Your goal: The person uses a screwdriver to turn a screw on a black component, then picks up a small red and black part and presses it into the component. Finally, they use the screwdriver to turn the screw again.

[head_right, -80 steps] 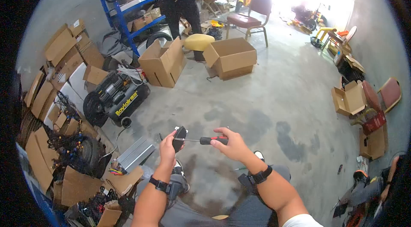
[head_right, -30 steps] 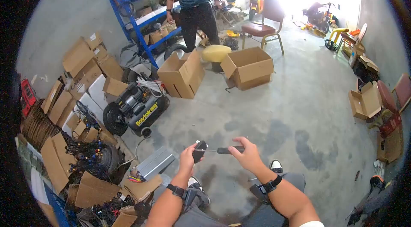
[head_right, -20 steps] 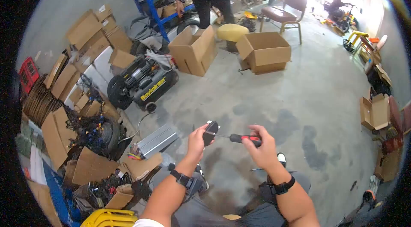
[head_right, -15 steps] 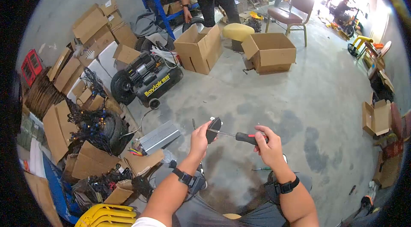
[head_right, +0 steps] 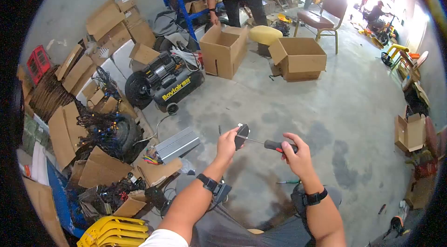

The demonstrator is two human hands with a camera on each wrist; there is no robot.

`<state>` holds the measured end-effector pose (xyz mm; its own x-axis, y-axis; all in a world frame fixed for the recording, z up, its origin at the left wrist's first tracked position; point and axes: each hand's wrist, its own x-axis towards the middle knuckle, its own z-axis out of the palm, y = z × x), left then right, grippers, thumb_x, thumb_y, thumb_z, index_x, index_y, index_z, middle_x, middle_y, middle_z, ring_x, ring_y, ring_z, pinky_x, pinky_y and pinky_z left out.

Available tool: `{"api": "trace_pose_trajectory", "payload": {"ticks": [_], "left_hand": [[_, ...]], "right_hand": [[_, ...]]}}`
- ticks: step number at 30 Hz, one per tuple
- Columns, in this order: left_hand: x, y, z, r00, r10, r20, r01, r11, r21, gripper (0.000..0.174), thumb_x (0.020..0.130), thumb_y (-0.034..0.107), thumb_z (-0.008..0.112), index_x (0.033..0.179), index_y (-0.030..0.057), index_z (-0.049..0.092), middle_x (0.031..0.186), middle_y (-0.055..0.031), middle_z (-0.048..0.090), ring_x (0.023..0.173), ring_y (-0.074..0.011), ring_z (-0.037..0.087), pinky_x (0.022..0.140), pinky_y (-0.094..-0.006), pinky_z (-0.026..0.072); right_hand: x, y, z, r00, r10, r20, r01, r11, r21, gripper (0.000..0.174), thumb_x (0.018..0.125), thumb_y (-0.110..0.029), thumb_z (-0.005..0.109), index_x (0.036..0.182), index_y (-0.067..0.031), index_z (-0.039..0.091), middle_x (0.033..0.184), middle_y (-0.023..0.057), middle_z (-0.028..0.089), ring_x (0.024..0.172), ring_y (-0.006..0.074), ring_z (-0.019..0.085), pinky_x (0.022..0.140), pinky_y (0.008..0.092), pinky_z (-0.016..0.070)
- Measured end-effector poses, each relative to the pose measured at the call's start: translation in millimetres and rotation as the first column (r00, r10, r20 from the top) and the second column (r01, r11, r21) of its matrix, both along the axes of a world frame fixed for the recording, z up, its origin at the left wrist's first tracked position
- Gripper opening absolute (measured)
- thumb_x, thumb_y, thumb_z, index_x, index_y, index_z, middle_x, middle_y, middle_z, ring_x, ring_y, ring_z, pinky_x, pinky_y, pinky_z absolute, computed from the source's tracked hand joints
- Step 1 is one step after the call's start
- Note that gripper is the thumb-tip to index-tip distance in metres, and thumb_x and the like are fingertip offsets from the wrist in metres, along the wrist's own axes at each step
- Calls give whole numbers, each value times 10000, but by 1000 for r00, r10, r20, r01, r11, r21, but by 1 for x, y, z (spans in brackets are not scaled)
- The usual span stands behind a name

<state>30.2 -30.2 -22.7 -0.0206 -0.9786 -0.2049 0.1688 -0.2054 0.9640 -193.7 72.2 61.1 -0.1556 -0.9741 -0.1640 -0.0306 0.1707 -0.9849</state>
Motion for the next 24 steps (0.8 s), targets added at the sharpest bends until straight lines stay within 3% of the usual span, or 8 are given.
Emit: {"api": "trace_pose_trajectory", "payload": {"ticks": [2, 5, 6, 8, 11, 18, 21, 24], "left_hand": [[1, -1, -4, 1000, -4, 1, 4, 1000, 0, 376, 952, 151, 422, 1213, -40, 613, 912, -115, 668, 719, -158, 637, 582, -288, 535], [2, -6, -7, 999, 0, -51, -2, 1000, -22, 358, 956, 188, 456, 1171, -18, 655, 955, -91, 675, 756, -128, 634, 597, -275, 566], [2, -4, -6, 999, 13, -38, -14, 1000, -22, 368, 953, 170, 439, 1189, -36, 631, 931, -110, 669, 728, -146, 634, 584, -285, 550], [3, -4, -6, 1000, 16, -26, -16, 999, -31, 380, 950, 153, 421, 1207, -55, 608, 907, -128, 663, 701, -164, 634, 571, -295, 533], [3, -3, -8, 1000, -7, -3, 7, 1000, -23, 379, 948, 157, 427, 1206, -55, 607, 916, -133, 664, 714, -170, 644, 578, -295, 542], [4, 0, -2, 998, 41, -50, -42, 999, -10, 336, 970, 180, 482, 1162, -44, 643, 953, -100, 665, 771, -143, 644, 596, -295, 566], [6, -6, -16, 1000, 20, -22, -20, 999, -31, 365, 973, 185, 438, 1195, -53, 604, 903, -126, 671, 699, -190, 660, 573, -294, 554], [7, -3, -12, 1000, 17, 12, -16, 1000, -22, 368, 965, 170, 427, 1190, -67, 597, 891, -135, 667, 686, -194, 659, 569, -299, 550]], "right_hand": [[0, -1, -10, 948, -66, -311, -33, 952, -303, 460, 853, -178, 680, 1247, 14, 541, 713, 15, 587, 624, 92, 556, 579, 257, 444], [-2, -8, -31, 904, -133, -406, -106, 850, -516, 444, 874, -212, 673, 1238, 11, 551, 738, 30, 616, 622, 99, 587, 570, 258, 456], [-2, -4, -27, 904, -141, -404, -99, 850, -517, 444, 874, -212, 673, 1238, 11, 551, 738, 30, 616, 622, 99, 587, 570, 258, 456], [0, -1, -14, 981, 23, -194, -55, 985, -165, 433, 871, -202, 673, 1227, 14, 556, 769, 50, 644, 641, 102, 603, 589, 257, 467], [0, -3, -11, 999, 23, -34, -26, 996, -81, 441, 864, -209, 682, 1223, 15, 557, 782, 62, 655, 655, 105, 613, 594, 259, 471], [2, -2, -12, 916, -85, -392, -85, 915, -395, 395, 927, -204, 617, 1249, 12, 538, 766, 72, 649, 646, 109, 601, 579, 276, 474], [0, 0, -11, 989, 35, -144, -59, 984, -169, 366, 968, -233, 570, 1251, 0, 552, 780, 29, 604, 613, 96, 576, 573, 258, 467], [-6, -3, -13, 983, 43, -179, -66, 990, -127, 365, 977, -259, 559, 1227, 7, 573, 754, 28, 599, 595, 98, 579, 578, 266, 464]]}}
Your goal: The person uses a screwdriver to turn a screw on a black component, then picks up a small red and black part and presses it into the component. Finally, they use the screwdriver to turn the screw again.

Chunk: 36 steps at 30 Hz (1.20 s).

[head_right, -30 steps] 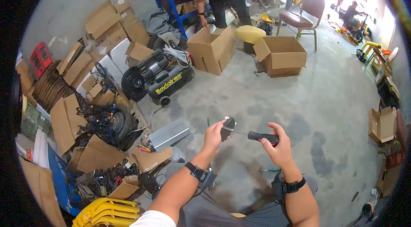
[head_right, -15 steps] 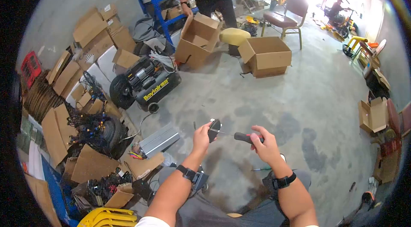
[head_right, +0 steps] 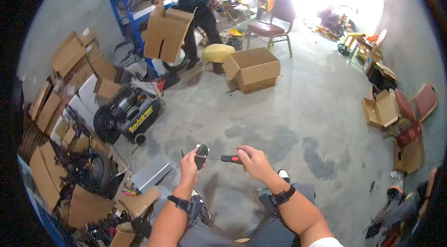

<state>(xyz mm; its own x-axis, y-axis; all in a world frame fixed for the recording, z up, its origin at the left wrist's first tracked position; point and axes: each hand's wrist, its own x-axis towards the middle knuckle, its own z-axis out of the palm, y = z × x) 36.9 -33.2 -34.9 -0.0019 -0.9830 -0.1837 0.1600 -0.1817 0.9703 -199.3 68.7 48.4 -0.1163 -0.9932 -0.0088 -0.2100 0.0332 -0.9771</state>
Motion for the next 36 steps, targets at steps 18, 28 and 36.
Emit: {"api": "trace_pose_trajectory", "payload": {"ticks": [18, 28, 36], "left_hand": [[2, 3, 7, 998, -34, -51, 34, 999, -1, 413, 947, 160, 385, 1235, -72, 568, 919, -157, 676, 706, -213, 671, 579, -309, 566], [1, 4, 11, 999, -43, 2, 43, 999, -3, 438, 978, 247, 393, 1232, -60, 574, 944, -142, 680, 710, -193, 667, 586, -303, 566], [-6, 3, 13, 991, 44, -124, -44, 999, 6, 537, 1043, 376, 315, 1212, -30, 623, 920, -117, 682, 718, -165, 652, 587, -297, 566]], "right_hand": [[8, 3, 7, 994, -59, -94, 49, 993, -104, 479, 858, -267, 689, 1240, -12, 554, 829, 98, 647, 724, 131, 588, 680, 283, 477], [6, 3, 15, 999, 7, 42, -9, 1000, 27, 476, 858, -264, 712, 1237, -20, 560, 804, 82, 650, 750, 133, 605, 658, 277, 484], [6, 2, 2, 985, -33, -167, -22, 948, -316, 446, 879, -209, 679, 1262, -22, 546, 790, 65, 657, 662, 117, 590, 638, 269, 483]]}}
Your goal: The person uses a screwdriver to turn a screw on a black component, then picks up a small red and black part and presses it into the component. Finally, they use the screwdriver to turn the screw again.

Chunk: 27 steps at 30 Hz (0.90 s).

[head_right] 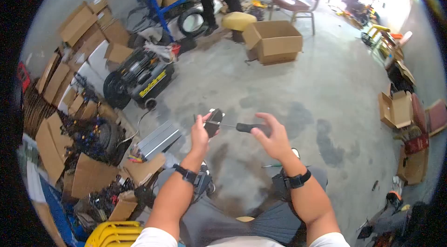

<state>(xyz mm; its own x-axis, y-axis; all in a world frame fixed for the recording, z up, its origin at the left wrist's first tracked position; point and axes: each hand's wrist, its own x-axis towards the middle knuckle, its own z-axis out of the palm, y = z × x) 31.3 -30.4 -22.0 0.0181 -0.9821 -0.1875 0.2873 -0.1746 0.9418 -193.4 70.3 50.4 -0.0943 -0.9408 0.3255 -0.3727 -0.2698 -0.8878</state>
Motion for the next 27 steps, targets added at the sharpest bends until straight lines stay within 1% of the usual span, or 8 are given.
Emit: {"api": "trace_pose_trajectory", "payload": {"ticks": [2, 6, 9, 11, 15, 18, 23, 27], "left_hand": [[3, 1, -1, 1000, 2, -19, -2, 1000, -3, 547, 1045, 382, 305, 1218, -31, 619, 903, -115, 685, 695, -160, 648, 588, -293, 565], [2, 2, 5, 998, -65, -4, 65, 998, -10, 613, 1051, 433, 239, 1252, -37, 579, 954, -132, 690, 770, -194, 670, 652, -319, 576], [3, 3, 11, 997, -75, 0, 75, 997, -1, 614, 1051, 434, 236, 1245, -34, 583, 962, -128, 690, 778, -189, 670, 655, -316, 575], [3, 3, 12, 998, -57, 18, 57, 998, -6, 605, 1051, 429, 241, 1249, -30, 582, 968, -126, 690, 783, -187, 670, 656, -316, 575], [3, 3, 12, 999, -48, 11, 48, 999, -7, 596, 1052, 424, 246, 1251, -24, 585, 972, -127, 690, 790, -186, 671, 659, -316, 575], [3, 4, 12, 998, -56, 29, 56, 998, -2, 586, 1052, 418, 252, 1249, -20, 588, 976, -128, 690, 792, -186, 672, 663, -316, 575], [3, 5, 14, 996, -78, 44, 79, 997, -19, 585, 1052, 420, 260, 1248, -21, 590, 978, -132, 692, 797, -185, 676, 661, -314, 576], [1, 5, 16, 996, -61, 72, 64, 997, -41, 594, 1051, 429, 264, 1250, -25, 590, 979, -133, 694, 799, -185, 679, 654, -312, 575]], "right_hand": [[-4, 2, 6, 946, -21, 322, -94, 936, 339, 490, 837, -206, 715, 1258, -20, 546, 853, 78, 662, 740, 143, 611, 673, 277, 493], [-2, 1, 6, 957, -66, 284, -42, 933, 358, 509, 818, -208, 723, 1258, -21, 547, 860, 96, 665, 816, 175, 628, 742, 308, 505], [1, 1, 1, 995, -97, 6, 96, 994, 60, 483, 838, -211, 699, 1258, -27, 548, 839, 110, 666, 834, 193, 639, 787, 334, 503], [1, 0, 2, 1000, -13, 17, 13, 1000, -23, 485, 865, -179, 672, 1292, -23, 504, 853, 42, 626, 729, 83, 512, 717, 257, 425], [-1, 1, 4, 1000, -1, 25, 0, 1000, 27, 501, 859, -162, 675, 1307, -27, 497, 837, 39, 618, 747, 79, 533, 689, 239, 429], [0, 3, 13, 974, -45, 224, -42, 929, 368, 526, 851, -147, 678, 1325, -29, 483, 814, 33, 602, 786, 73, 559, 657, 219, 431], [4, -1, 4, 991, -53, 122, 62, 995, -73, 540, 870, -168, 679, 1337, -4, 464, 850, 87, 678, 755, 146, 622, 745, 306, 498], [-6, -3, -2, 999, -51, 13, 52, 994, -94, 565, 858, -160, 689, 1349, -10, 453, 838, 67, 671, 774, 141, 615, 742, 296, 488]]}}
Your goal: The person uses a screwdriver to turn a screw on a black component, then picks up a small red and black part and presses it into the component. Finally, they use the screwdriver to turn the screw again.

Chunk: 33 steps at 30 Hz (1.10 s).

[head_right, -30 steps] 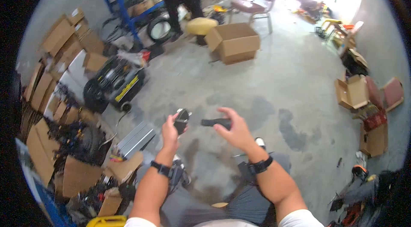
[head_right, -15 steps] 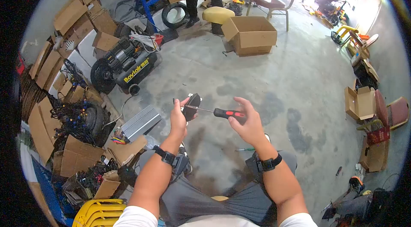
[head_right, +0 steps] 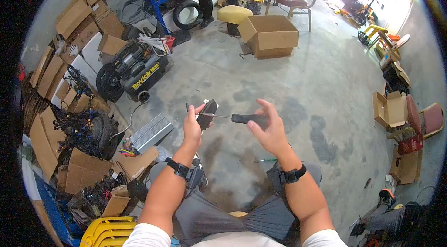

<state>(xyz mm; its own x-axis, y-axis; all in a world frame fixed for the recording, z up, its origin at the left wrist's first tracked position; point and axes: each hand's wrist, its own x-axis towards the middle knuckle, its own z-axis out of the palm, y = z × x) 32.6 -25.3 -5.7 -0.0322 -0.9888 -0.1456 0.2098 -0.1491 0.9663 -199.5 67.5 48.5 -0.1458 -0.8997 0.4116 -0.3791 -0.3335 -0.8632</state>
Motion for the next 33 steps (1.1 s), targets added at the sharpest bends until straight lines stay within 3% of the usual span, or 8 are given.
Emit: {"api": "trace_pose_trajectory", "payload": {"ticks": [6, 11, 14, 18, 21, 27, 29, 33], "left_hand": [[1, -2, -6, 1000, 6, -7, -6, 999, -35, 601, 1047, 442, 279, 1249, -28, 594, 978, -133, 695, 802, -181, 680, 652, -310, 574], [3, -1, -4, 1000, -17, 22, 19, 998, -68, 599, 1047, 441, 283, 1246, -30, 596, 986, -130, 696, 802, -177, 680, 658, -312, 577], [2, 0, -2, 1000, -12, 12, 13, 997, -78, 594, 1047, 435, 289, 1247, -32, 596, 990, -130, 695, 809, -177, 681, 661, -314, 578], [3, 0, -2, 1000, -6, 6, 7, 996, -88, 589, 1047, 430, 293, 1249, -34, 595, 991, -132, 694, 816, -181, 681, 667, -317, 580], [4, -1, -2, 1000, 11, 15, -10, 996, -83, 586, 1048, 425, 293, 1248, -37, 594, 989, -132, 692, 825, -183, 678, 672, -316, 582], [2, -1, -1, 1000, 3, 4, -3, 999, -51, 584, 1049, 426, 291, 1245, -33, 595, 1001, -125, 691, 840, -180, 675, 675, -310, 577], [3, -1, -1, 1000, -16, 26, 18, 996, -84, 588, 1049, 432, 290, 1247, -30, 594, 1020, -124, 689, 846, -177, 676, 682, -305, 573], [2, 2, 1, 1000, -28, 11, 29, 996, -79, 599, 1048, 444, 289, 1249, -32, 591, 1033, -126, 688, 854, -172, 676, 688, -301, 573]], "right_hand": [[-2, 4, 15, 960, -18, 278, -116, 880, 460, 603, 823, -160, 709, 1356, -38, 455, 859, 45, 622, 865, 117, 590, 745, 258, 461], [6, -4, -1, 984, 51, 172, -39, 997, -72, 465, 883, -159, 640, 1308, -21, 511, 826, 37, 629, 724, 98, 586, 652, 233, 450], [-7, 2, 11, 939, 43, 340, -166, 925, 341, 536, 846, -124, 664, 1340, -34, 476, 918, 46, 623, 856, 90, 575, 714, 236, 454], [-4, 2, 14, 949, 62, 310, -187, 901, 392, 545, 859, -154, 653, 1354, -37, 456, 920, 51, 625, 850, 90, 582, 702, 234, 457], [-2, -5, -5, 998, 64, -11, -65, 995, -82, 523, 888, -228, 618, 1346, -27, 465, 834, 20, 589, 689, 74, 525, 619, 216, 414], [-2, -1, 12, 898, -26, 439, -194, 872, 449, 629, 810, -177, 683, 1367, -32, 430, 1012, 38, 553, 925, 105, 546, 788, 248, 448], [-1, -4, -4, 969, 96, 226, -99, 995, 0, 603, 832, -162, 693, 1358, -35, 428, 1008, 77, 616, 890, 138, 581, 795, 279, 472], [-6, -8, -7, 975, 108, 192, -102, 994, -42, 592, 846, -123, 665, 1372, -33, 408, 1008, 74, 627, 864, 118, 574, 731, 258, 479]]}}
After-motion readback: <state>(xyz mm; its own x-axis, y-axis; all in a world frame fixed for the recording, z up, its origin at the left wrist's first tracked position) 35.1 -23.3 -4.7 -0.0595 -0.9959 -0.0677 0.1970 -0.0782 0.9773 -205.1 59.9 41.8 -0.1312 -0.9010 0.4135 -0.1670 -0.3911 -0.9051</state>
